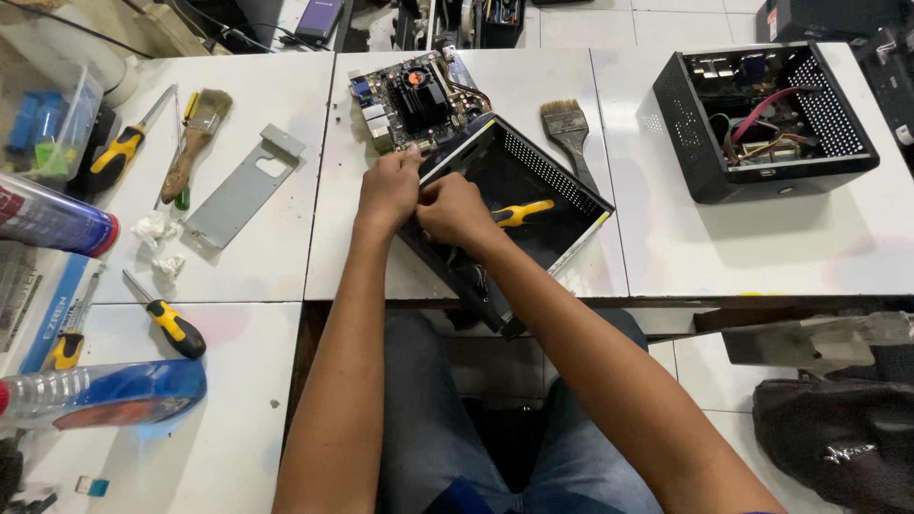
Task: The person cleans the inside of a computer case using a brush and then uses a screwdriver to remove screws from the case. The person removes a small circuit board from the case.
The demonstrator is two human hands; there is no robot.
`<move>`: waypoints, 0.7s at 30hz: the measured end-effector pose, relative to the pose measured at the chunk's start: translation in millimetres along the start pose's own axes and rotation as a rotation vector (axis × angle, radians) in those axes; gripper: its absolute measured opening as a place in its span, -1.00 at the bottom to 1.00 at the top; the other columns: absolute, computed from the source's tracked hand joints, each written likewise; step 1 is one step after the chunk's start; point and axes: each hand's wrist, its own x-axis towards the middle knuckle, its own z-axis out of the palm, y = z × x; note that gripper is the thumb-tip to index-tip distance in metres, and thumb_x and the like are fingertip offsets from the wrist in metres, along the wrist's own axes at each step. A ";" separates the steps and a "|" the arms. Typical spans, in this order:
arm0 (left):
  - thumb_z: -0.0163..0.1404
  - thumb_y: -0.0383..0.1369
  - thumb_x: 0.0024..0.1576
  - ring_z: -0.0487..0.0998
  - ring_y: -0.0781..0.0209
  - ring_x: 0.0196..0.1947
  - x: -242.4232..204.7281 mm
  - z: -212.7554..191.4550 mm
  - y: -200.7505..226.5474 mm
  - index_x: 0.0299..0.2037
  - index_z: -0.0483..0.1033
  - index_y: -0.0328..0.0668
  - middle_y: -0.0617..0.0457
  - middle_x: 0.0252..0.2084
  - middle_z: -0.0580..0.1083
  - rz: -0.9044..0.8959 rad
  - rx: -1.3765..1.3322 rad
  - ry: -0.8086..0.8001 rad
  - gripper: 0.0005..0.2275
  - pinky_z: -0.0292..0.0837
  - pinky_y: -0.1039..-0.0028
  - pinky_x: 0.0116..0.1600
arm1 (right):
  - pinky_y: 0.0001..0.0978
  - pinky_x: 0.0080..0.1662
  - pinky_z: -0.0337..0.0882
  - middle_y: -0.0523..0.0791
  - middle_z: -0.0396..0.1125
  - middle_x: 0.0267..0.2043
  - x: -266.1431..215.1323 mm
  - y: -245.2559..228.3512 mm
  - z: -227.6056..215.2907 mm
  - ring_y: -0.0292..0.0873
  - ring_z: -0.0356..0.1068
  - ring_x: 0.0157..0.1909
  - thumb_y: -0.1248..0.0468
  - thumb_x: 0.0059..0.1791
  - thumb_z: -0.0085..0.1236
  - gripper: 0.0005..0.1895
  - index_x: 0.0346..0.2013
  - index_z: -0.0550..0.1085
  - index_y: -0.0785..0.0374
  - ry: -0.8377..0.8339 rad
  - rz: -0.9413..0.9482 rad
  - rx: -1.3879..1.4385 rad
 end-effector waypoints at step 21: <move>-0.19 -0.03 0.28 0.50 -0.35 0.32 -49.4 -15.5 24.4 0.03 0.74 0.03 -0.23 0.09 0.64 0.002 -0.257 0.108 -0.57 0.35 -0.01 0.42 | -0.16 -0.19 0.58 -0.02 0.56 -0.41 -53.3 -50.1 -59.3 0.09 0.61 -0.25 0.18 -0.05 0.26 -0.82 -0.24 0.71 0.13 0.408 -0.414 -0.207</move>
